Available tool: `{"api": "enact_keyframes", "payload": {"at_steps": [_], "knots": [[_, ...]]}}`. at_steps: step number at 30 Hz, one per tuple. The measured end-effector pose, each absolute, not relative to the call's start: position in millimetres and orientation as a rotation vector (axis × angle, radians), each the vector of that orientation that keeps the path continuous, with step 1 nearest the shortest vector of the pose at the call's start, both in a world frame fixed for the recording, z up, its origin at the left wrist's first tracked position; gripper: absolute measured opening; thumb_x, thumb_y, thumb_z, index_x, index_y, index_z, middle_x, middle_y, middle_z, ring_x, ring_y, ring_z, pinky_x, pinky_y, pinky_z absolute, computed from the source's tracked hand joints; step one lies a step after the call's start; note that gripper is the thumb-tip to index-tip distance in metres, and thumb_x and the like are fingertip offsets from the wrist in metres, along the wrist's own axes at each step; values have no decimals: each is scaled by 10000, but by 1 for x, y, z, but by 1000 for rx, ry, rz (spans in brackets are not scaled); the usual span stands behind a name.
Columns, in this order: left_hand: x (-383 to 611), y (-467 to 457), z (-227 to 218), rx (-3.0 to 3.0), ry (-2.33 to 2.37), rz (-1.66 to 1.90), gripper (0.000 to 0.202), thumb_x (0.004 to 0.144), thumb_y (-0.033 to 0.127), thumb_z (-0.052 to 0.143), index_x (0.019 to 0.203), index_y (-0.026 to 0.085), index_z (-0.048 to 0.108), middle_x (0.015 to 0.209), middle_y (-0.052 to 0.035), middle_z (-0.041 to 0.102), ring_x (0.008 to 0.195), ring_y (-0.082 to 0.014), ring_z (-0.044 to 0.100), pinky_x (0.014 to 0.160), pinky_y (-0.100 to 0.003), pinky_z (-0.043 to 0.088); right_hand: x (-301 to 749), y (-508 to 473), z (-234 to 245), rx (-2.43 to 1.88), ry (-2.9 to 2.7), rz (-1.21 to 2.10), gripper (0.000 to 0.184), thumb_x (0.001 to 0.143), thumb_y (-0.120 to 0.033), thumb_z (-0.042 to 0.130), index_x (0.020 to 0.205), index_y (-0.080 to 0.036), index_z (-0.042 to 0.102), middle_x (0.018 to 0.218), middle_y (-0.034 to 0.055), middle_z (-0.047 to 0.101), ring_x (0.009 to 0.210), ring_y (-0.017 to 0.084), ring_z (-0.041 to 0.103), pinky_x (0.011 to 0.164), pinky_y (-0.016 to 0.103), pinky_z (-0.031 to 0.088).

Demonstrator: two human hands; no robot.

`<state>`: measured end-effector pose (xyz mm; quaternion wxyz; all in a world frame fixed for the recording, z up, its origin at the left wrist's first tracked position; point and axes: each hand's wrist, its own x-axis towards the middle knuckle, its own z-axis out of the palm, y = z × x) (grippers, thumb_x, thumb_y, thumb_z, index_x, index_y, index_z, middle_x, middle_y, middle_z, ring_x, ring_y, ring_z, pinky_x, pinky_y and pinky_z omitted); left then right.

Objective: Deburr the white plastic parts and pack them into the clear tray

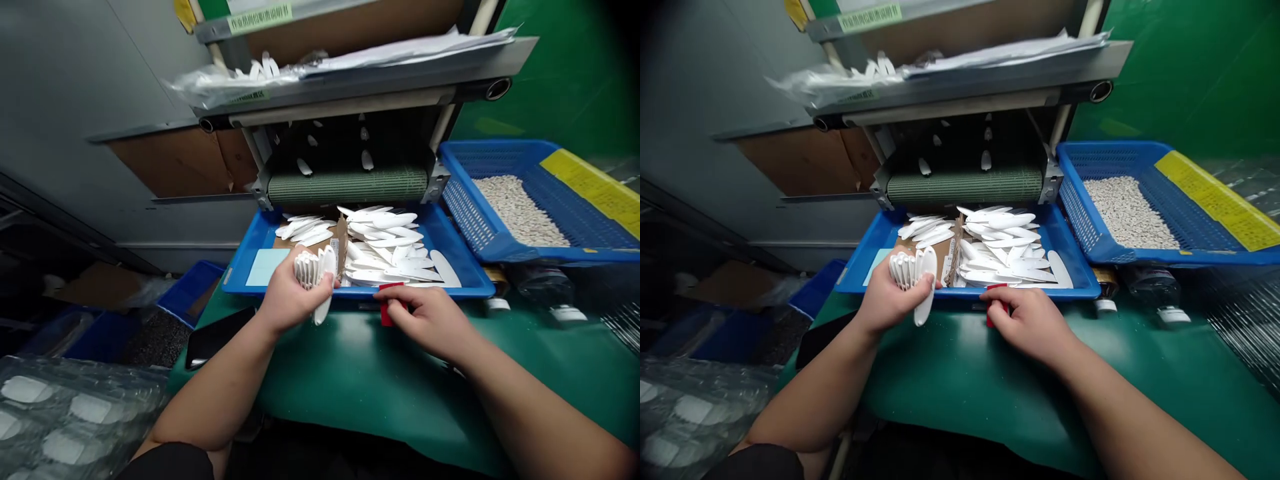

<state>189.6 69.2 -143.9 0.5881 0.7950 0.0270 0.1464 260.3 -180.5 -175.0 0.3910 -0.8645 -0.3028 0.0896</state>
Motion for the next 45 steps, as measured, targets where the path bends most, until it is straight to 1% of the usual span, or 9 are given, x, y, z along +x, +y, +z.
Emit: {"api": "enact_keyframes", "payload": {"at_steps": [5,9,13,16,19,25,32,40,45], "knots": [[230,106,-107,2422,336,468,378,774,528,784,1035,294,643,1001,57,749,876,-149,691,692,-217,468,261,-179,-175,-2210,-848,234,359,894,-275,511,1101,-242,803,815,-51,722,649,129,615,660,276,439],[289,135,-110,2952,428,162,340,847,544,602,1019,251,625,1015,-29,745,916,-216,697,663,-275,459,259,-178,-177,-2221,-876,216,356,902,-267,520,1117,-253,803,832,-51,729,721,143,653,688,284,443],[332,145,-127,3144,361,47,421,806,463,639,1149,220,610,1131,-139,719,1106,-338,667,861,-358,543,256,-178,-179,-2193,-929,196,363,917,-262,512,1135,-238,802,943,-28,752,801,166,680,737,295,460],[348,143,-137,3226,287,-42,506,780,484,686,1212,231,607,1210,-140,701,1172,-327,645,994,-373,546,256,-177,-179,-2191,-949,177,370,923,-259,507,1146,-235,801,959,-18,755,797,171,683,742,301,462],[357,143,-143,3258,252,-124,553,743,539,723,1198,241,623,1233,-129,699,1179,-303,643,1036,-361,542,257,-177,-179,-2188,-951,168,370,920,-256,509,1145,-231,802,942,-11,755,774,172,678,723,301,455],[370,152,-143,3256,238,-242,641,653,588,744,1195,268,622,1272,-113,692,1204,-344,630,979,-396,574,258,-175,-182,-2166,-972,157,367,908,-236,522,1146,-234,801,917,-18,751,836,180,695,761,302,463],[372,151,-145,3273,237,-380,363,665,389,676,970,194,691,1084,-141,735,986,-281,676,836,-340,580,258,-174,-186,-2145,-985,139,375,907,-236,522,1160,-233,799,962,-25,753,873,175,702,771,293,472],[360,150,-146,3240,323,-285,355,681,363,650,996,202,687,1094,-134,734,963,-267,671,799,-324,582,259,-174,-188,-2162,-972,141,356,897,-229,541,1134,-261,804,913,-52,747,828,153,693,739,280,466],[364,156,-147,3196,372,-183,362,747,448,620,1022,222,682,1102,-122,741,976,-261,676,835,-323,570,260,-173,-189,-2165,-988,131,360,905,-237,533,1144,-263,800,918,-61,746,831,148,690,742,277,468]]}}
